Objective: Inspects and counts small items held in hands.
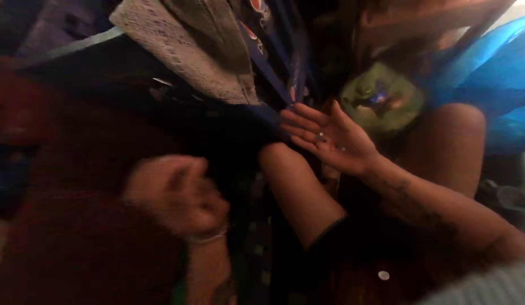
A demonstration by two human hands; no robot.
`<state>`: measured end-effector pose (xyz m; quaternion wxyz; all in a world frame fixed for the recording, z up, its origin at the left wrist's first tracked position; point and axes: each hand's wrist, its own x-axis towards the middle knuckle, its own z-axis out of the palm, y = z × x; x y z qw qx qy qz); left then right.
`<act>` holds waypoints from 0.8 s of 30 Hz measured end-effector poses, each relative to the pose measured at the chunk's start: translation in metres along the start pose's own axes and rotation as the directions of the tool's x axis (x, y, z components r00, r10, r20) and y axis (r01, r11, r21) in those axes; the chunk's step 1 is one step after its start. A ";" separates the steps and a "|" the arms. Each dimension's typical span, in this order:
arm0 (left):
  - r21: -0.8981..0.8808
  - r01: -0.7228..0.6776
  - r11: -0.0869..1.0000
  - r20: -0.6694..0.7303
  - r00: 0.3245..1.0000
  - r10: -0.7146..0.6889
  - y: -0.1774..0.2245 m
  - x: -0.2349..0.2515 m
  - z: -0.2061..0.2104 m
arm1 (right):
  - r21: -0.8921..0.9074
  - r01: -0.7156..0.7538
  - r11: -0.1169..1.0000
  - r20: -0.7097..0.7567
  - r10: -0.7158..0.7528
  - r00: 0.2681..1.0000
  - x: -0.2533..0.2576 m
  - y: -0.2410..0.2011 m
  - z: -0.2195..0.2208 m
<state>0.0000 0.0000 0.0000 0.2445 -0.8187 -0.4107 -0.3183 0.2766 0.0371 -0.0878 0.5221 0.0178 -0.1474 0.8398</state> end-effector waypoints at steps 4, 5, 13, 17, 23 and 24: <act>-0.343 -0.016 0.939 0.048 0.998 0.035 0.071 0.006 0.067 | 0.023 0.036 0.999 0.015 -0.037 0.999 -0.008 -0.001 -0.003; -0.392 -0.001 0.920 0.053 0.998 0.024 0.081 0.008 0.079 | 0.015 0.056 0.998 0.013 -0.056 0.998 -0.011 -0.001 -0.003; -0.445 0.043 0.894 0.154 0.988 0.029 0.118 0.016 0.112 | 0.008 0.103 0.995 -0.048 -0.103 0.994 -0.021 -0.005 -0.002; -0.462 0.028 0.886 0.174 0.983 0.060 0.124 0.014 0.111 | 0.028 0.103 0.994 -0.072 -0.100 0.992 -0.022 -0.006 -0.004; -0.428 0.066 0.901 0.151 0.988 -0.001 0.118 0.015 0.106 | 0.057 0.140 0.989 -0.065 -0.136 0.989 -0.020 -0.009 0.000; -0.404 0.077 0.912 0.163 0.987 -0.011 0.117 0.017 0.106 | 0.075 0.146 0.986 -0.058 -0.142 0.988 -0.019 -0.009 -0.001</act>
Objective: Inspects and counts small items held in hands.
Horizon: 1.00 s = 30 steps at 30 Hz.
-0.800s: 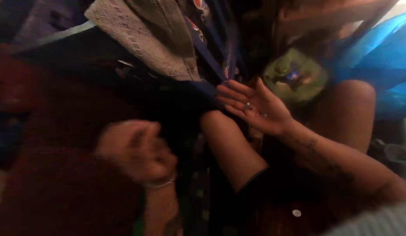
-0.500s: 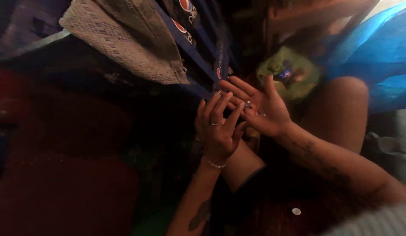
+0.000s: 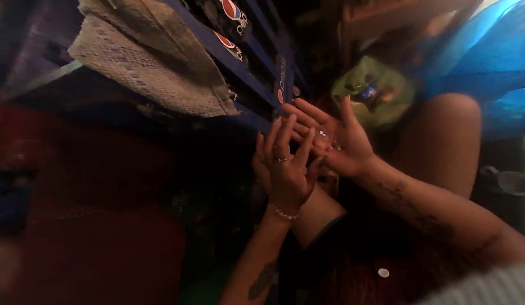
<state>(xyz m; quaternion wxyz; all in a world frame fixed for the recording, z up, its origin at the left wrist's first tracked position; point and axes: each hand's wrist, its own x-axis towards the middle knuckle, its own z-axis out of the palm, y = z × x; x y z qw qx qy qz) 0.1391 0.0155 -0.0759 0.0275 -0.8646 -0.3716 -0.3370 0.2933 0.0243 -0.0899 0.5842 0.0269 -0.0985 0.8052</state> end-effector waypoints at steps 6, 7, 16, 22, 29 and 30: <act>0.010 -0.008 1.000 0.044 0.999 0.008 0.001 -0.003 0.005 | -0.060 -0.028 0.998 -0.055 0.024 0.998 0.001 0.002 -0.003; 0.008 -0.016 1.000 0.049 0.999 0.016 0.002 -0.005 0.006 | -0.060 -0.034 0.998 -0.055 0.031 0.998 0.000 0.002 -0.004; -0.251 0.123 0.960 0.007 0.992 -0.125 -0.001 0.002 0.001 | 0.028 -0.006 1.000 -0.034 0.007 0.999 0.004 0.006 -0.003; -0.272 0.095 0.958 -0.020 0.994 -0.104 -0.015 0.012 -0.013 | 0.051 -0.006 0.999 -0.003 0.006 1.000 0.004 0.005 -0.007; -0.420 0.213 0.882 0.017 0.974 -0.227 -0.008 0.019 -0.021 | 0.028 -0.037 0.999 -0.010 0.037 0.999 0.003 0.004 -0.001; -0.413 0.231 0.881 0.030 0.970 -0.240 -0.006 0.020 -0.022 | 0.040 -0.039 0.998 -0.008 0.039 0.999 0.002 0.004 -0.001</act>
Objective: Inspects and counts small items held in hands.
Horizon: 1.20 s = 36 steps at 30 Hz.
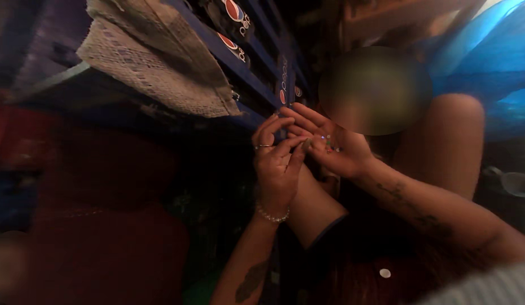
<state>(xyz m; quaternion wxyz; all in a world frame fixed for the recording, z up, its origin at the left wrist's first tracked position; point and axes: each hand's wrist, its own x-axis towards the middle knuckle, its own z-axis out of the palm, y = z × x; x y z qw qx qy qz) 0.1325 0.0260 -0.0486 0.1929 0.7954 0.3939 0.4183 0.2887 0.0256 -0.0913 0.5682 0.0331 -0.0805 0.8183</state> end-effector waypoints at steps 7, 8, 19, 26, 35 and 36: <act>-0.072 0.152 0.986 0.039 0.988 -0.150 0.011 0.004 -0.002 | 0.017 0.004 1.000 -0.022 -0.003 1.000 0.000 0.000 -0.001; -0.080 0.165 0.983 0.041 0.986 -0.162 0.012 0.004 -0.002 | 0.027 0.002 1.000 -0.032 -0.001 0.999 0.000 0.000 -0.001; -0.030 0.093 0.995 -0.007 0.996 -0.093 0.011 0.005 0.003 | 0.052 0.004 0.999 -0.027 -0.002 1.000 0.000 0.002 -0.002; 0.216 -0.083 0.973 0.033 0.996 0.077 0.005 0.007 -0.001 | 0.039 -0.017 0.999 0.002 0.017 1.000 0.000 0.001 -0.003; 0.262 -0.250 0.932 0.170 0.963 0.210 -0.011 0.000 -0.020 | 0.040 -0.013 0.999 0.131 0.007 0.991 0.000 -0.001 -0.004; 0.254 -0.260 0.932 0.179 0.959 0.219 -0.011 0.000 -0.021 | 0.037 -0.022 0.999 0.143 0.017 0.990 0.000 -0.001 -0.005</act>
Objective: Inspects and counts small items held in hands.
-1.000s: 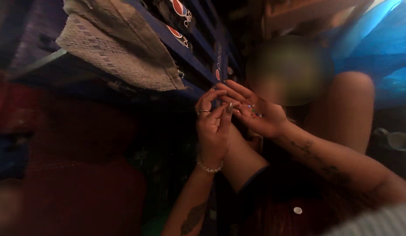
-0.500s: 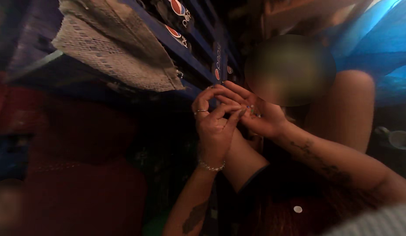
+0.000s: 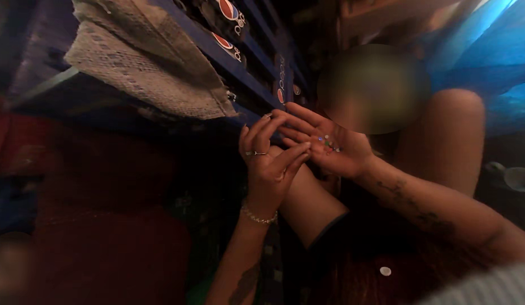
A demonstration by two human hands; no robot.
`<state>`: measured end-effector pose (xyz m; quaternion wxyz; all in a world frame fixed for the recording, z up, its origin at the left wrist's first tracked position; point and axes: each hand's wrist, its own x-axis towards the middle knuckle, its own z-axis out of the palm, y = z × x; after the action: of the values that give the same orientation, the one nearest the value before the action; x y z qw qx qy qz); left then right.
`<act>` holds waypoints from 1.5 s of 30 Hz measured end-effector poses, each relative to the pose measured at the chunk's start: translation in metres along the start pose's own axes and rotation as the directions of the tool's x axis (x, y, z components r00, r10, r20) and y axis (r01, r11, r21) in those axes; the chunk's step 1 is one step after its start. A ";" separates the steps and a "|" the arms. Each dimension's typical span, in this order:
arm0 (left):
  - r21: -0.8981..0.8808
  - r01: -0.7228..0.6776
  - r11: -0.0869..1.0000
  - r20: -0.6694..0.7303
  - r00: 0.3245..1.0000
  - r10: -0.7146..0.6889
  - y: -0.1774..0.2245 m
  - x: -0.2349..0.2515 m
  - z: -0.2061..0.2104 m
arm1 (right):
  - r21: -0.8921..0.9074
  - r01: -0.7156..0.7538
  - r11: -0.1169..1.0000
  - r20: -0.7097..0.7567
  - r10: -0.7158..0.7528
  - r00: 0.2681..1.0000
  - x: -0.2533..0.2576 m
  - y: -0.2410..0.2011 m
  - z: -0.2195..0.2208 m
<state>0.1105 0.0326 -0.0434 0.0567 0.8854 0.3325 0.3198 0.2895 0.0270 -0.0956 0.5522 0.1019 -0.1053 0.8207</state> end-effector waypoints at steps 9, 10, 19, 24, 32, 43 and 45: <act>0.007 0.013 1.000 0.053 0.998 -0.014 0.002 0.007 0.000 | -0.065 -0.060 0.996 -0.042 0.057 0.997 -0.003 0.003 0.002; 0.024 0.024 0.999 0.041 0.999 -0.025 0.004 0.007 0.003 | -0.045 -0.056 0.997 -0.041 0.054 0.998 -0.003 0.006 -0.003; -0.064 -0.004 0.998 -0.085 0.996 -0.001 0.014 0.017 0.012 | 0.028 -0.069 0.997 -0.114 0.072 0.991 -0.001 0.008 0.003; -0.103 0.008 0.995 -0.103 0.994 -0.019 0.013 0.015 0.016 | 0.223 -0.029 0.974 0.141 -0.002 0.990 0.003 0.024 -0.064; -0.042 0.045 0.998 -0.208 0.977 -0.053 0.013 0.010 0.015 | 0.178 -0.033 0.983 0.207 -0.005 0.978 0.007 0.019 -0.054; 0.056 0.037 0.998 -0.088 0.996 -0.032 0.007 -0.018 0.017 | -0.035 0.010 0.999 -0.005 -0.010 1.000 0.003 0.000 -0.001; 0.057 0.053 0.997 -0.118 0.992 -0.046 0.010 -0.019 0.019 | -0.044 0.002 0.999 -0.023 -0.003 1.000 0.004 0.000 0.001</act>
<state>0.1165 0.0148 -0.0648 0.0184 0.8580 0.3667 0.3593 0.2882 0.0304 -0.0934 0.5563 0.0804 -0.1169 0.8188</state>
